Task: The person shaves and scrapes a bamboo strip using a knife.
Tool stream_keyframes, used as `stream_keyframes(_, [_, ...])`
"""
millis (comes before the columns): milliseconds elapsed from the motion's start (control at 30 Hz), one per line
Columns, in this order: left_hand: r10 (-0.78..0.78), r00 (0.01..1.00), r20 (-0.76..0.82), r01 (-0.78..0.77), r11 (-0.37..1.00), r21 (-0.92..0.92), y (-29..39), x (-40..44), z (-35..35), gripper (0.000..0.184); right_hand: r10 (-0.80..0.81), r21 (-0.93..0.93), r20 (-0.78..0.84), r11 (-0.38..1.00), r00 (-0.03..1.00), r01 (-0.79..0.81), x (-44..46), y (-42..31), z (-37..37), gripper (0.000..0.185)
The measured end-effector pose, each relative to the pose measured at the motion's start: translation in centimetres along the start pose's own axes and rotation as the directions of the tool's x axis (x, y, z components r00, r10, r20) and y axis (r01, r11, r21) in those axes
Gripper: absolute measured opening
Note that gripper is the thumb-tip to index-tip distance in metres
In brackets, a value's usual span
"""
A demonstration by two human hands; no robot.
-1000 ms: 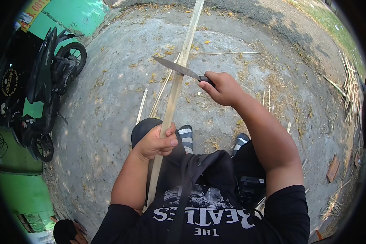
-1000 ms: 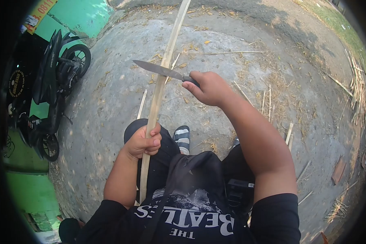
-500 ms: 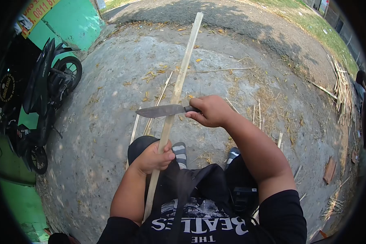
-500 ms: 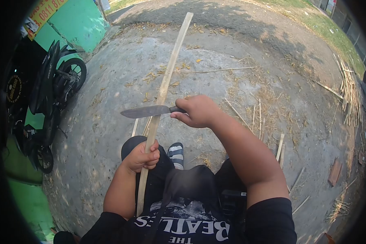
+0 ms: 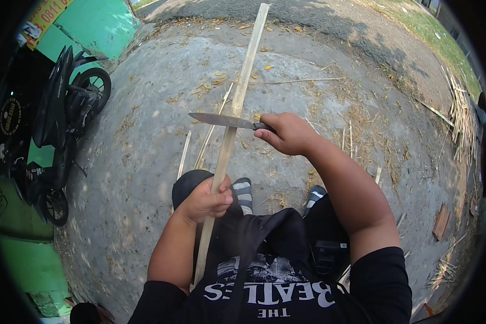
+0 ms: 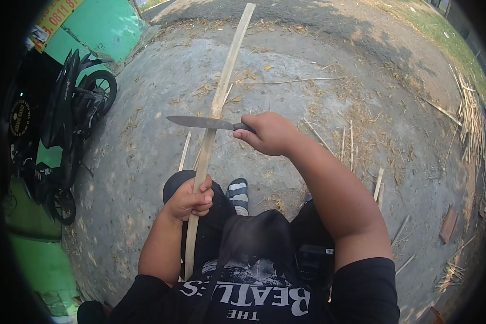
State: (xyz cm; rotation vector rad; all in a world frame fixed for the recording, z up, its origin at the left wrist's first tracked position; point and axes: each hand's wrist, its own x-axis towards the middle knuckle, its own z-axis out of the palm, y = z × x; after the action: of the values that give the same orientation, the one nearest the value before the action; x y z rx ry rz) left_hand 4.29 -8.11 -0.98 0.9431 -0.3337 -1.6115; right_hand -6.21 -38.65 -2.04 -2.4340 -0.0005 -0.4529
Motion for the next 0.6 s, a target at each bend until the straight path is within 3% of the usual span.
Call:
stream_keyframes(133, [-0.005, 1.000, 0.008, 0.005, 1.000, -0.015, 0.0, 0.0, 0.0, 0.028, 0.113, -0.024, 0.022, 0.993, 0.993, -0.113, 0.1, 0.8, -1.0, 0.048])
stream_keyframes(267, [-0.002, 0.999, 0.035, 0.003, 0.999, -0.042, 0.0, 0.0, -0.2, 0.027, -0.097, -0.065, 0.079, 0.993, 0.992, 0.102, -0.2, -1.0, 0.5, 0.048])
stream_keyframes(367, [-0.002, 0.998, 0.055, 0.003, 1.000, -0.006, 0.0, 0.0, -0.1, 0.026, 0.033, -0.008, -0.002, 0.999, 0.999, -0.033, 0.1, 0.9, 0.6, 0.048])
stream_keyframes(400, [-0.004, 0.999, 0.046, 0.004, 1.000, 0.003, 0.0, 0.0, -0.1, 0.025, 0.169, 0.069, -0.018, 0.983, 0.985, -0.168, 0.4, 1.4, 0.2, 0.049])
stream_keyframes(533, [-0.004, 1.000, 0.024, 0.005, 0.998, -0.058, 0.0, -0.2, -0.4, 0.020, 0.140, 0.054, -0.053, 0.989, 0.989, -0.137, 0.3, 1.1, 0.0, 0.049])
stream_keyframes(600, [-0.003, 0.999, -0.032, 0.005, 0.999, 0.038, 0.2, 0.0, 0.2, 0.024, 0.003, -0.024, -0.027, 1.000, 1.000, -0.003, 0.1, -0.1, 0.2, 0.049])
